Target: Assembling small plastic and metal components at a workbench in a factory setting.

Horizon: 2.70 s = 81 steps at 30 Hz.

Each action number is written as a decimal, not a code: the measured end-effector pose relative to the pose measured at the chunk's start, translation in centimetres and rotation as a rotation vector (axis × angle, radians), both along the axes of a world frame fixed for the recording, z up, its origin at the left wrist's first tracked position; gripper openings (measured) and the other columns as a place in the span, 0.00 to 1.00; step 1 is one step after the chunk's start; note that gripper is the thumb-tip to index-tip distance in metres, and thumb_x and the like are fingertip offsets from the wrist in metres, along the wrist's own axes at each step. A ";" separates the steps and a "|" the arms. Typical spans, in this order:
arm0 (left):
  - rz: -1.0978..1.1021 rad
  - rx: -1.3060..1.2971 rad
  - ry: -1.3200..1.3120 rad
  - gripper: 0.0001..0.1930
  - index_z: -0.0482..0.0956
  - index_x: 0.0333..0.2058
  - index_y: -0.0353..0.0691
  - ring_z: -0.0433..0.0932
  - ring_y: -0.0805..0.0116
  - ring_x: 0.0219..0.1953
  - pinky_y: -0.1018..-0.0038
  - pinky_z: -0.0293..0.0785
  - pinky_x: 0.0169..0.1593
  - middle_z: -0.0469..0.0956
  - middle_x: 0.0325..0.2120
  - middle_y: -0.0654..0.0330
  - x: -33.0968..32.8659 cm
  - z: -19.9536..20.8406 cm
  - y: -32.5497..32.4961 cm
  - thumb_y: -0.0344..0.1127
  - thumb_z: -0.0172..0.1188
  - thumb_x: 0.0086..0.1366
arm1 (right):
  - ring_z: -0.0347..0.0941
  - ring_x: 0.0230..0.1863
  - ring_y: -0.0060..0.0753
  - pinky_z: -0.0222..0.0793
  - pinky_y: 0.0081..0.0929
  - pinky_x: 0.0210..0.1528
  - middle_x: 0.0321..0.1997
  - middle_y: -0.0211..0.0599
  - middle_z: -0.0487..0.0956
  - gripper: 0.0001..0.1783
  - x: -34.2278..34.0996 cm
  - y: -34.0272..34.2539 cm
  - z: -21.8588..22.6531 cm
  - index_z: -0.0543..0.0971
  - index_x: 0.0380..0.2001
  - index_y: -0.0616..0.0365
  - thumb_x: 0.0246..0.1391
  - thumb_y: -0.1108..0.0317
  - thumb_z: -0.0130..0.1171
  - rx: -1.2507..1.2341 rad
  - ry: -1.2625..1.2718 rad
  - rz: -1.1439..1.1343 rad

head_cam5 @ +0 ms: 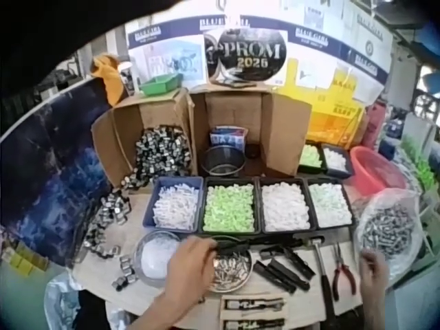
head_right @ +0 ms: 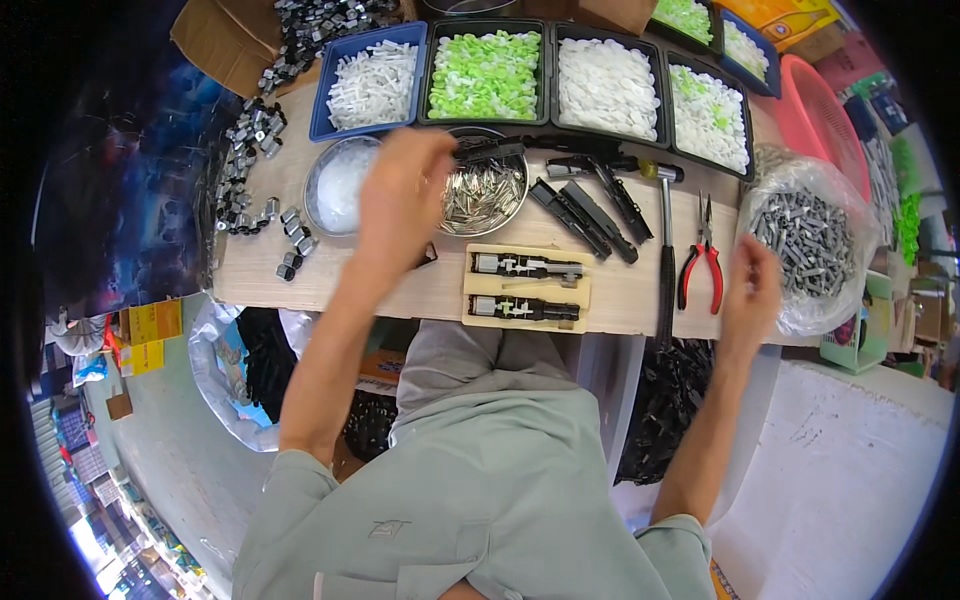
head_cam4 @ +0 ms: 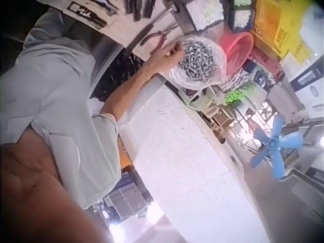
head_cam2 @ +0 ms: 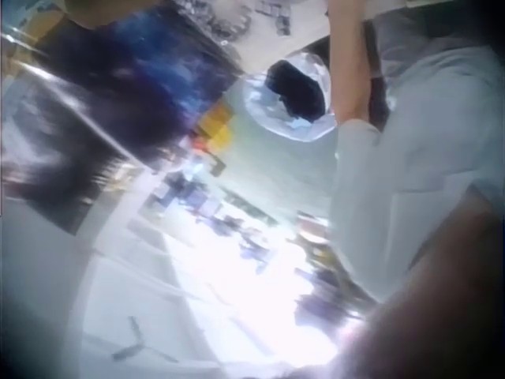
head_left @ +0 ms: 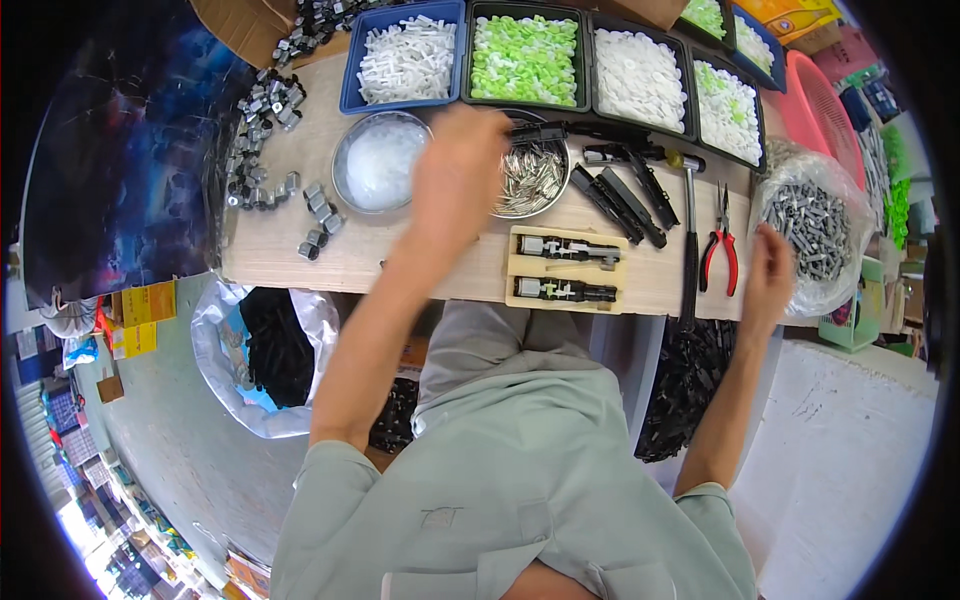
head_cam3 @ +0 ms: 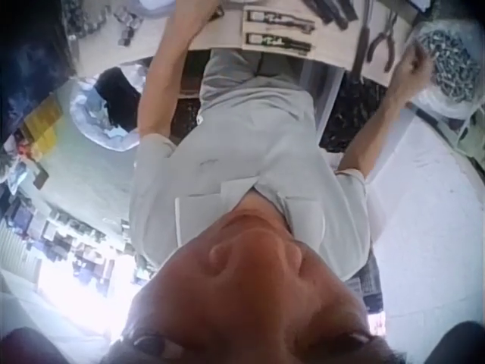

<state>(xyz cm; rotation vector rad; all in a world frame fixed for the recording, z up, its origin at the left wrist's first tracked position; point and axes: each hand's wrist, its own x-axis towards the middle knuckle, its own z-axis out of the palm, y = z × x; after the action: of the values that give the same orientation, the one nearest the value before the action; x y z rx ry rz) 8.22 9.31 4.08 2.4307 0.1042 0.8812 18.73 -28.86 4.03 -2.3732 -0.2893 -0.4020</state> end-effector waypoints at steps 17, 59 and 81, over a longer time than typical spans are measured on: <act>0.138 0.451 0.174 0.08 0.80 0.36 0.38 0.77 0.51 0.45 0.59 0.77 0.46 0.78 0.37 0.53 8.5 -1.6 12.1 0.28 0.65 0.56 | 0.78 0.39 0.36 0.72 0.29 0.47 0.38 0.42 0.82 0.13 9.8 -8.9 -2.3 0.79 0.48 0.61 0.61 0.68 0.61 -0.365 -0.032 -0.055; 0.304 0.066 -0.107 0.07 0.84 0.37 0.37 0.79 0.57 0.33 0.65 0.73 0.39 0.82 0.29 0.54 -8.3 -1.4 6.3 0.23 0.65 0.59 | 0.76 0.41 0.24 0.72 0.19 0.44 0.40 0.37 0.79 0.06 -11.4 14.4 0.1 0.78 0.37 0.67 0.57 0.83 0.61 0.405 0.335 0.601; -0.168 -0.686 0.142 0.10 0.86 0.40 0.32 0.81 0.70 0.36 0.77 0.75 0.43 0.84 0.33 0.58 -10.8 -0.7 -4.3 0.18 0.66 0.58 | 0.76 0.35 0.17 0.72 0.16 0.41 0.34 0.30 0.80 0.06 -12.0 13.7 0.4 0.78 0.39 0.63 0.60 0.76 0.63 0.749 0.947 0.529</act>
<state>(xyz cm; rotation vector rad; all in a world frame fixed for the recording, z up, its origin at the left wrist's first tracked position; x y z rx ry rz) -2.55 4.98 3.41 1.8200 0.2123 0.4861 6.69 -15.12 4.47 -1.4422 -0.2362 0.7350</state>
